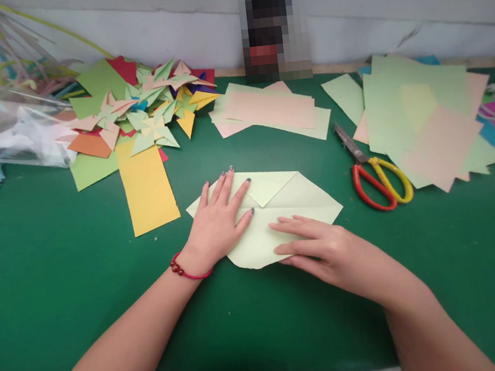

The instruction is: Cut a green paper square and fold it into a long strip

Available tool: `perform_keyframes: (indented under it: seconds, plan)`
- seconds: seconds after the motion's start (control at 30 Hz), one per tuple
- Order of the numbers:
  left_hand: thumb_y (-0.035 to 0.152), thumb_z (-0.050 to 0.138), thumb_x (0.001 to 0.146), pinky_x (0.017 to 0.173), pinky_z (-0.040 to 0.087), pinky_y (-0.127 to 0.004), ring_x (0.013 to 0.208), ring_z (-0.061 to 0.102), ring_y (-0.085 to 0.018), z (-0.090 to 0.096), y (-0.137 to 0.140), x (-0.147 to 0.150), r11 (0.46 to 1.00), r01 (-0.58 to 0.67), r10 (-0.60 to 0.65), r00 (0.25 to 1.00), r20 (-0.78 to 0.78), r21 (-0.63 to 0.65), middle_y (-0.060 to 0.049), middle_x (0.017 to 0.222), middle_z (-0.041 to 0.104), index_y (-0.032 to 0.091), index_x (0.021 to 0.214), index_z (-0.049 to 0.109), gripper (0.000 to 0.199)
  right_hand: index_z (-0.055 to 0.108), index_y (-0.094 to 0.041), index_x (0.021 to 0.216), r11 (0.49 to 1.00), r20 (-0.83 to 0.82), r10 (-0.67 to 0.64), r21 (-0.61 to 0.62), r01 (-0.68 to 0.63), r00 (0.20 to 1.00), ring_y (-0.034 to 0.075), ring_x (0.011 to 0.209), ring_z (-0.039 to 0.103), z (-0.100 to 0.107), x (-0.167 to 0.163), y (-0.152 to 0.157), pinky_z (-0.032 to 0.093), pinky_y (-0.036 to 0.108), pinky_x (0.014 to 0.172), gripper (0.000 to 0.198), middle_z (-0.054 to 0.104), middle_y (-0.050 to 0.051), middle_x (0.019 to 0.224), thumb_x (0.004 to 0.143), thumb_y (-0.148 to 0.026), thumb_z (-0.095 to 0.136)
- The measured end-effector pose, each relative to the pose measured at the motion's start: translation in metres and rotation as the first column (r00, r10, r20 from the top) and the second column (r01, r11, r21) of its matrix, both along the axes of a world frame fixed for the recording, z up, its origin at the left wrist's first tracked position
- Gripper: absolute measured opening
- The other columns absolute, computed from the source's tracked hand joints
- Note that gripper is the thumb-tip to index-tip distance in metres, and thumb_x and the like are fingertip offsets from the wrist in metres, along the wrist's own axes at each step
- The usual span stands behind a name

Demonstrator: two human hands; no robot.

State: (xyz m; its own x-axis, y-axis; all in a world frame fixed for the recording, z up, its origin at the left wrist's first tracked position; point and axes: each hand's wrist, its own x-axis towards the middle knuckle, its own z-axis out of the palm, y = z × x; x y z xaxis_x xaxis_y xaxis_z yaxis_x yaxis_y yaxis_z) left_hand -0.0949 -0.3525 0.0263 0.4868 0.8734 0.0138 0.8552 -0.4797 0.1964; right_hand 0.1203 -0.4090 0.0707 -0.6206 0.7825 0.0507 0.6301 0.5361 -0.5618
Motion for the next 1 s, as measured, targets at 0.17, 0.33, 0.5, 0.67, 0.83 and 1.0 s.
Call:
perform_keyframes:
  seconds: [0.17, 0.33, 0.5, 0.67, 0.83, 1.0]
  plan:
    - [0.04, 0.037, 0.092, 0.112, 0.014, -0.05, 0.139, 0.017, -0.027, 0.0, 0.001, 0.0, 1.0, -0.026, 0.026, 1.0, 0.005, 0.004, -0.013, 0.152, 0.017, 0.019, 0.141, 0.029, 0.054, 0.07, -0.025, 0.091, 0.994, -0.03, -0.077, -0.078, 0.074, 0.997, 0.018, 0.117, 0.054, 0.001, 0.0, 0.0, 0.042, 0.036, 0.103, 0.02, 0.059, 0.001, 0.125, 0.089, -0.027, 0.05]
    - [0.032, 0.033, 0.094, 0.112, 0.017, -0.049, 0.138, 0.021, -0.025, 0.004, 0.001, 0.0, 0.999, -0.011, 0.008, 0.997, 0.083, 0.039, -0.013, 0.15, 0.025, 0.017, 0.131, 0.044, 0.041, 0.063, -0.021, 0.072, 0.953, -0.082, -0.255, -0.189, 0.236, 0.963, 0.018, 0.099, 0.063, -0.002, -0.003, 0.005, 0.052, 0.03, 0.084, 0.023, 0.064, 0.003, 0.115, 0.089, -0.029, 0.049]
    - [0.026, 0.035, 0.094, 0.111, 0.024, -0.047, 0.135, 0.029, -0.023, 0.002, 0.001, -0.001, 0.999, 0.032, -0.039, 0.982, 0.184, 0.04, -0.01, 0.141, 0.04, 0.018, 0.123, 0.049, 0.034, 0.055, -0.021, 0.071, 0.917, -0.109, -0.349, -0.245, 0.315, 0.931, 0.017, 0.096, 0.061, -0.01, -0.006, 0.009, 0.048, 0.03, 0.083, 0.019, 0.065, 0.003, 0.105, 0.086, -0.032, 0.053]
    - [0.022, 0.037, 0.092, 0.111, 0.027, -0.045, 0.134, 0.032, -0.023, -0.001, 0.002, -0.002, 0.999, 0.044, -0.045, 0.976, 0.214, 0.007, -0.011, 0.142, 0.038, 0.018, 0.128, 0.046, 0.037, 0.054, -0.02, 0.071, 0.898, -0.081, -0.382, -0.268, 0.349, 0.92, 0.015, 0.08, 0.057, -0.016, -0.012, 0.007, 0.044, 0.028, 0.074, 0.02, 0.059, 0.002, 0.083, 0.086, -0.034, 0.053]
    - [0.022, 0.036, 0.092, 0.111, 0.026, -0.045, 0.135, 0.029, -0.024, -0.002, 0.003, -0.001, 0.999, 0.041, -0.04, 0.983, 0.182, -0.002, -0.011, 0.144, 0.035, 0.017, 0.131, 0.043, 0.039, 0.048, -0.02, 0.065, 0.874, 0.022, -0.416, -0.264, 0.407, 0.909, 0.012, 0.067, 0.05, -0.019, -0.016, 0.005, 0.039, 0.026, 0.064, 0.029, 0.051, -0.001, 0.07, 0.088, -0.036, 0.049]
    - [0.022, 0.032, 0.093, 0.111, 0.025, -0.045, 0.135, 0.028, -0.023, -0.001, 0.002, -0.001, 0.999, 0.032, -0.025, 0.982, 0.186, -0.033, -0.01, 0.145, 0.034, 0.018, 0.131, 0.044, 0.04, 0.043, -0.02, 0.062, 0.867, 0.087, -0.435, -0.227, 0.443, 0.896, 0.012, 0.063, 0.046, -0.021, -0.018, 0.007, 0.035, 0.026, 0.061, 0.032, 0.05, -0.002, 0.066, 0.089, -0.037, 0.046]
